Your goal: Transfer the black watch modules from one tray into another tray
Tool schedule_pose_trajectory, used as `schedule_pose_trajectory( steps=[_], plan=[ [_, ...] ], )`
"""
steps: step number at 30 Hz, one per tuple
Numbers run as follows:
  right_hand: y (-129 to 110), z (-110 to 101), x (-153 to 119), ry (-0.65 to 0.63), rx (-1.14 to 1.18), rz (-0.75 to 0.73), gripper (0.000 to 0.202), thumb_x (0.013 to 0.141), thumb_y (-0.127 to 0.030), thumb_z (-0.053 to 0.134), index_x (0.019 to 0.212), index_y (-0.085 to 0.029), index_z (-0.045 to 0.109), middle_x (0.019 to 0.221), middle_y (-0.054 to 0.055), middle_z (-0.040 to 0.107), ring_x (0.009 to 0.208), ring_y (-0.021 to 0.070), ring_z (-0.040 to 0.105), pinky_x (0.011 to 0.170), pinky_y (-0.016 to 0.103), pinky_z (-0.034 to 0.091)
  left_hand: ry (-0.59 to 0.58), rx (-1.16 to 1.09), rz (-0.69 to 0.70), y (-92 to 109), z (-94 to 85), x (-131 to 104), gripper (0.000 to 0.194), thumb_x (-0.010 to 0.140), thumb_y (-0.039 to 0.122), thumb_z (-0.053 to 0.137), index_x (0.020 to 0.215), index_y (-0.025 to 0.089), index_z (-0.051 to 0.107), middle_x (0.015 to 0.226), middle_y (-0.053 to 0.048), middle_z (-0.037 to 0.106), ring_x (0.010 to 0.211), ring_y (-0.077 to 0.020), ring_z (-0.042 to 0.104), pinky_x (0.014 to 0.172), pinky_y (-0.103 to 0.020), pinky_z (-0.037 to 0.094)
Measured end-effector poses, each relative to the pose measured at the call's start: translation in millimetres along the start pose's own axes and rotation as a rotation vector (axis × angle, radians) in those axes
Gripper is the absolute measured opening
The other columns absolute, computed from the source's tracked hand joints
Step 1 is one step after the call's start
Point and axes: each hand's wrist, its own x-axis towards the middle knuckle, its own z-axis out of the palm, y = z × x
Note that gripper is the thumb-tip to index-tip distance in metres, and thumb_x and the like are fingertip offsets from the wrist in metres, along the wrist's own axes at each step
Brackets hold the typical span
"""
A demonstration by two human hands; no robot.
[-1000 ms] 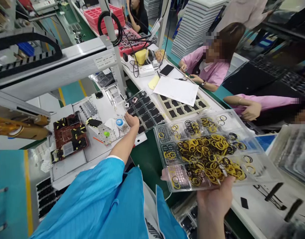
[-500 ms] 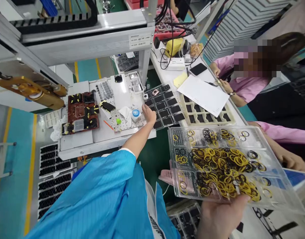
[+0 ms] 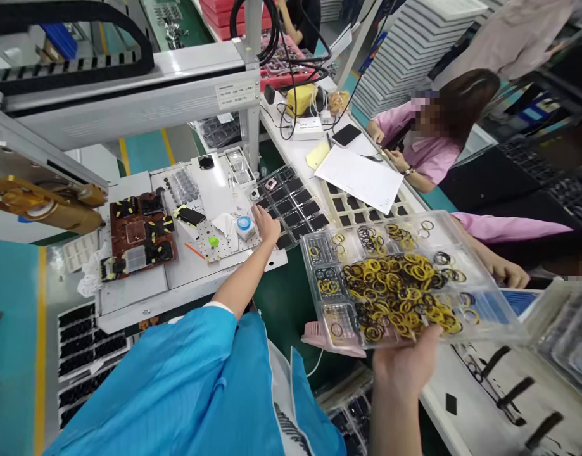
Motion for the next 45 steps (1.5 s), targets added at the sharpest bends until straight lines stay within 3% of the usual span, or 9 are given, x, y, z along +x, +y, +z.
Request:
schedule_pose_trajectory(
  steps=[5, 10, 14, 17, 21, 25, 30, 39, 45],
  plan=[
    [14, 42, 37, -0.043, 0.056, -0.085, 0.066, 0.088, -0.066, 0.072, 0.129, -0.014, 0.069, 0.14, 0.014, 0.07, 0.13, 0.0275, 0.068, 0.114, 0.05, 0.054, -0.158, -0.149, 0.137, -22, -38.2, -73, 0.079, 0.084, -0.003, 0.041, 0.161, 0.014, 0.043, 0.178, -0.011, 0.029, 0.167, -0.0175, 0.019, 0.138, -0.037, 0.018],
    [51, 116, 55, -0.237, 0.121, 0.075, 0.067, 0.086, -0.07, 0.07, 0.122, -0.013, 0.069, 0.129, 0.015, 0.074, 0.113, 0.0252, 0.073, 0.1, 0.046, 0.061, -0.352, -0.183, 0.15, -102, -100.8, -188, 0.047, 0.092, 0.011, 0.039, 0.122, 0.027, 0.072, 0.153, -0.006, 0.062, 0.15, -0.0192, 0.051, 0.13, -0.038, 0.038],
    [85, 172, 56, -0.348, 0.104, 0.211, 0.059, 0.09, -0.07, 0.066, 0.115, -0.017, 0.068, 0.122, 0.012, 0.077, 0.109, 0.0243, 0.074, 0.09, 0.038, 0.064, -0.666, -0.154, 0.095, -165, -140.9, -231, 0.037, 0.09, 0.019, 0.039, 0.099, 0.025, 0.075, 0.109, -0.008, 0.077, 0.105, -0.0229, 0.073, 0.103, -0.04, 0.058],
    [107, 202, 59, -0.406, 0.083, 0.269, 0.057, 0.091, -0.07, 0.066, 0.118, -0.02, 0.065, 0.119, 0.01, 0.078, 0.105, 0.0241, 0.076, 0.083, 0.035, 0.064, -0.882, -0.087, 0.009, -193, -155.1, -232, 0.034, 0.082, 0.02, 0.043, 0.095, 0.024, 0.074, 0.095, -0.006, 0.077, 0.086, -0.0225, 0.071, 0.09, -0.039, 0.058],
    [129, 225, 62, -0.447, 0.031, 0.314, 0.057, 0.095, -0.071, 0.061, 0.125, -0.022, 0.06, 0.123, 0.008, 0.077, 0.103, 0.0224, 0.077, 0.079, 0.032, 0.063, -0.919, -0.082, -0.025, -209, -158.9, -218, 0.035, 0.08, 0.023, 0.043, 0.097, 0.022, 0.073, 0.094, -0.007, 0.077, 0.081, -0.0223, 0.071, 0.087, -0.038, 0.057],
    [143, 236, 64, -0.464, -0.096, 0.322, 0.063, 0.098, -0.076, 0.051, 0.129, -0.022, 0.061, 0.124, 0.009, 0.077, 0.1, 0.0212, 0.078, 0.075, 0.029, 0.061, -0.928, -0.104, -0.034, -206, -156.0, -201, 0.033, 0.08, 0.028, 0.045, 0.096, 0.023, 0.073, 0.095, -0.008, 0.077, 0.082, -0.0242, 0.071, 0.086, -0.039, 0.058],
    [152, 240, 68, -0.503, -0.074, 0.391, 0.063, 0.096, -0.075, 0.06, 0.132, -0.024, 0.062, 0.119, 0.006, 0.079, 0.094, 0.0186, 0.078, 0.076, 0.028, 0.061, -0.95, -0.111, -0.063, -193, -153.5, -182, 0.033, 0.081, 0.032, 0.045, 0.096, 0.025, 0.074, 0.097, -0.009, 0.078, 0.084, -0.0261, 0.073, 0.088, -0.042, 0.06],
    [127, 238, 77, -0.61, -0.305, 0.554, 0.045, 0.107, -0.057, 0.054, 0.116, -0.014, 0.066, 0.095, 0.013, 0.079, 0.072, 0.0174, 0.076, 0.075, 0.032, 0.066, -0.996, -0.077, 0.029, -202, -148.6, -161, 0.037, 0.08, 0.046, 0.044, 0.095, 0.033, 0.075, 0.098, -0.007, 0.078, 0.087, -0.0303, 0.073, 0.09, -0.048, 0.059],
    [104, 218, 79, -0.608, -0.644, 0.455, 0.041, 0.098, -0.053, 0.071, 0.107, -0.013, 0.068, 0.097, 0.014, 0.079, 0.065, 0.02, 0.076, 0.059, 0.03, 0.064, -1.011, -0.086, 0.015, -193, -144.2, -143, 0.029, 0.076, 0.051, 0.048, 0.086, 0.044, 0.075, 0.092, -0.002, 0.078, 0.085, -0.0328, 0.074, 0.088, -0.052, 0.059]
  ],
)
